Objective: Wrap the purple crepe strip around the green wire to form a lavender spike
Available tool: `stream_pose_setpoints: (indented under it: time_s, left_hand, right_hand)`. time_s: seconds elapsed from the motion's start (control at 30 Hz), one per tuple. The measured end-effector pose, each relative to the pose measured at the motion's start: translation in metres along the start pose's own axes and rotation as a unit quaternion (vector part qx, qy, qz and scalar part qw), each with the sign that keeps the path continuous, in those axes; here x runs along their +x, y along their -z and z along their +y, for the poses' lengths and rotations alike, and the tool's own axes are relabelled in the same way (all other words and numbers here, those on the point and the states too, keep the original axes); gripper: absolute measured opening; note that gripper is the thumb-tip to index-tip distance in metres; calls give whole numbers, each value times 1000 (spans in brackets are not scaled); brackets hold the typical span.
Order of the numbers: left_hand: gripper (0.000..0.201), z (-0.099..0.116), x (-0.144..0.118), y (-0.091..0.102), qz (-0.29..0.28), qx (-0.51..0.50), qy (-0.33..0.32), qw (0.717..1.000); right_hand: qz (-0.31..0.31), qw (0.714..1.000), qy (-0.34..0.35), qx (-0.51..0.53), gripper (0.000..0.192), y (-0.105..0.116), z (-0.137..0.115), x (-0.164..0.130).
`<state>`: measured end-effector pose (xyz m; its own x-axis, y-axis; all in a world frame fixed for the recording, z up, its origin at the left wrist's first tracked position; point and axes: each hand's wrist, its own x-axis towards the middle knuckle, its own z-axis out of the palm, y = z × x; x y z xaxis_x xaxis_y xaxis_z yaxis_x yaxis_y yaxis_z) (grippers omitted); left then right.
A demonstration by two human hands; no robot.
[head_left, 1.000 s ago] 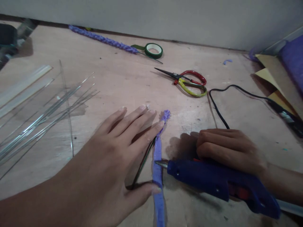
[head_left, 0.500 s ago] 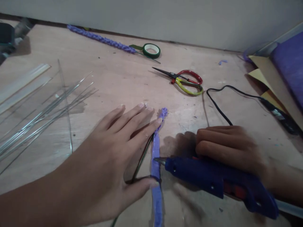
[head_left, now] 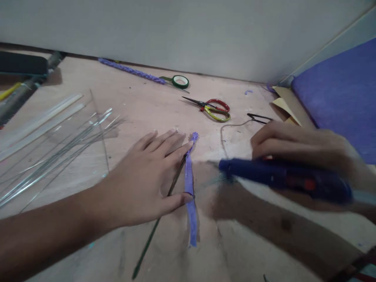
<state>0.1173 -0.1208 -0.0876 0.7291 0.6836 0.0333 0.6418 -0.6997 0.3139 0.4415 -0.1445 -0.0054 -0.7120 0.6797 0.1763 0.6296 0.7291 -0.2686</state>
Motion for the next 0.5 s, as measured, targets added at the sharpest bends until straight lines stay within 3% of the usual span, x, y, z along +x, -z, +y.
stream_pose_setpoints:
  time_s: [0.07, 0.13, 0.17, 0.27, 0.37, 0.5]
  left_hand:
    - [105, 1, 1, 1, 0, 6, -1, 1000]
    - [106, 1, 1, 1, -2, 15, 2, 1000]
    - [106, 1, 1, 1, -5, 21, 4, 1000]
    - [103, 1, 0, 1, -10, 31, 5, 999]
    - [106, 2, 0, 2, -13, 29, 3, 999]
    - [109, 3, 1, 4, -19, 21, 7, 1000]
  right_hand:
    - [30, 991, -16, -132, 15, 3, 31, -13]
    - [6, 971, -71, -227, 31, 0, 67, -26]
    - [-18, 961, -112, -251, 38, -3, 83, -33]
    - [-26, 963, -107, -244, 34, -12, 119, -47]
    - [-34, 967, -88, -235, 23, -13, 123, -45]
    - [-7, 970, -76, -231, 29, -16, 84, -8]
